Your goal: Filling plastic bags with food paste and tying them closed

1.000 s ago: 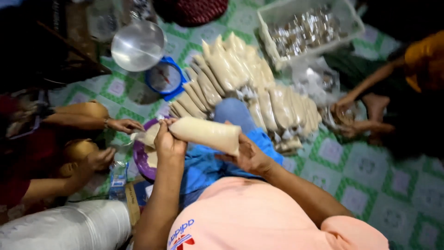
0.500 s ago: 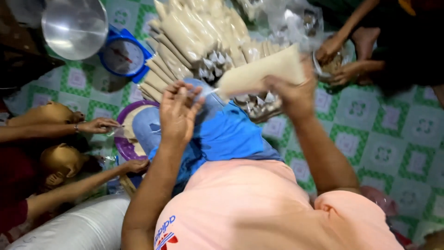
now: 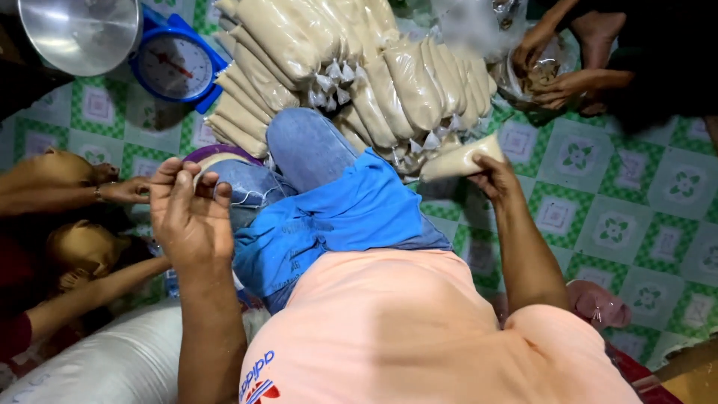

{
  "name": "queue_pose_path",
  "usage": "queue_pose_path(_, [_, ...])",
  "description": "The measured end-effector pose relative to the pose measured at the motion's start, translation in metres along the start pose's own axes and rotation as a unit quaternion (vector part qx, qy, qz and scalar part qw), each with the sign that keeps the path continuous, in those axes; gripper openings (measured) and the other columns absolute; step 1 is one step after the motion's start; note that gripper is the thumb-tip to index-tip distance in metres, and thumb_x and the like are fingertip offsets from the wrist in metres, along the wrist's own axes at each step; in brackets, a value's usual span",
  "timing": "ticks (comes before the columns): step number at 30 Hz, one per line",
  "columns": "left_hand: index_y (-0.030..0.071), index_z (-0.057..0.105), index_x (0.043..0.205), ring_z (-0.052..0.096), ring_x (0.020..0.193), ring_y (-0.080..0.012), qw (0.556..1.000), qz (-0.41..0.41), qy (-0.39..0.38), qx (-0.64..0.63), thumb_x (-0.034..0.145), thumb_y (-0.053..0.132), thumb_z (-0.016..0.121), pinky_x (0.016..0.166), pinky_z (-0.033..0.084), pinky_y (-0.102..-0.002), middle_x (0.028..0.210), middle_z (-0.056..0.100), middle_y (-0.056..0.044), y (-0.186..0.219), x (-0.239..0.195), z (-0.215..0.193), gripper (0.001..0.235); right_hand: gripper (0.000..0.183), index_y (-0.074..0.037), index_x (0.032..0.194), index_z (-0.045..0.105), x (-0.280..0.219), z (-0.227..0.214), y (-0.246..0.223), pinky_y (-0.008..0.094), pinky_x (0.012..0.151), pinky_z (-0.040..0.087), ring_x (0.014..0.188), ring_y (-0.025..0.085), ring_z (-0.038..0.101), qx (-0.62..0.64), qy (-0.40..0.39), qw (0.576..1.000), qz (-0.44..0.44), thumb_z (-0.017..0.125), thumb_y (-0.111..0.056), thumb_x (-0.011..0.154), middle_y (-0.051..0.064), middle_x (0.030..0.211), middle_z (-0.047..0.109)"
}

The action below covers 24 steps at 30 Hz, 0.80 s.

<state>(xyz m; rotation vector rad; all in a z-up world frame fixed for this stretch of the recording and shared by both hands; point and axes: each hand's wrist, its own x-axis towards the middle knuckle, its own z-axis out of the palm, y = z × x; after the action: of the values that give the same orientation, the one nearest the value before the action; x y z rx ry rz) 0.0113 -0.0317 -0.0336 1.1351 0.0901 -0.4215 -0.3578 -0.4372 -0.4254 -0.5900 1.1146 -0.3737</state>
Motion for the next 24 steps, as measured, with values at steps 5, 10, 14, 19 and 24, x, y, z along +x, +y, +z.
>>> queue_pose_path(5, [0.015, 0.057, 0.127, 0.074, 0.096, -0.0186, 0.999, 0.004, -0.018, 0.033, 0.106, 0.012, 0.059, 0.090, 0.063, -0.031, 0.110, 0.066, -0.004, 0.007, -0.012, 0.004, 0.022, 0.058, -0.015, 0.124, 0.056, -0.016, 0.009, 0.001, 0.059, 0.071, 0.067, 0.090, 0.036, 0.075, -0.006, -0.022, 1.000, -0.009, 0.086, -0.001, 0.076, 0.015, 0.105, 0.068])
queue_pose_path(10, [0.013, 0.057, 0.127, 0.074, 0.095, -0.0210, 0.998, 0.005, -0.033, 0.050, 0.103, 0.008, 0.063, 0.089, 0.063, -0.031, 0.109, 0.067, -0.008, -0.003, -0.010, 0.011, 0.025, 0.058, -0.017, 0.124, 0.065, -0.046, 0.008, -0.009, 0.058, 0.077, 0.066, 0.094, 0.037, 0.076, -0.001, -0.029, 1.000, -0.002, 0.081, 0.006, 0.073, 0.014, 0.107, 0.072])
queue_pose_path(14, [0.001, 0.056, 0.122, 0.076, 0.091, -0.0256, 0.987, 0.023, -0.117, 0.107, 0.100, 0.001, 0.061, 0.085, 0.066, -0.033, 0.105, 0.067, -0.016, -0.018, -0.017, 0.039, 0.022, 0.044, -0.013, 0.117, 0.070, -0.048, -0.005, -0.009, 0.057, 0.076, 0.067, 0.094, 0.038, 0.077, 0.090, -0.064, 0.993, 0.029, 0.080, -0.004, 0.076, 0.017, 0.109, 0.076])
queue_pose_path(19, [-0.003, 0.054, 0.122, 0.075, 0.092, -0.0262, 0.981, 0.039, -0.142, 0.131, 0.101, -0.001, 0.059, 0.085, 0.066, -0.033, 0.105, 0.066, -0.018, -0.025, -0.012, 0.049, 0.021, 0.045, -0.009, 0.124, 0.068, -0.019, 0.003, 0.011, 0.066, 0.090, 0.060, 0.107, 0.042, 0.074, 0.159, -0.085, 0.982, 0.064, 0.079, -0.010, 0.081, 0.020, 0.121, 0.074])
queue_pose_path(24, [-0.003, 0.055, 0.121, 0.075, 0.088, -0.0239, 0.983, 0.046, -0.083, 0.157, 0.100, 0.000, 0.062, 0.087, 0.067, -0.032, 0.104, 0.067, -0.015, -0.009, -0.017, 0.041, 0.023, 0.048, -0.008, 0.131, 0.066, -0.020, 0.047, 0.016, 0.065, 0.094, 0.057, 0.114, 0.042, 0.071, 0.131, -0.103, 0.984, 0.055, 0.079, -0.010, 0.085, 0.019, 0.125, 0.073])
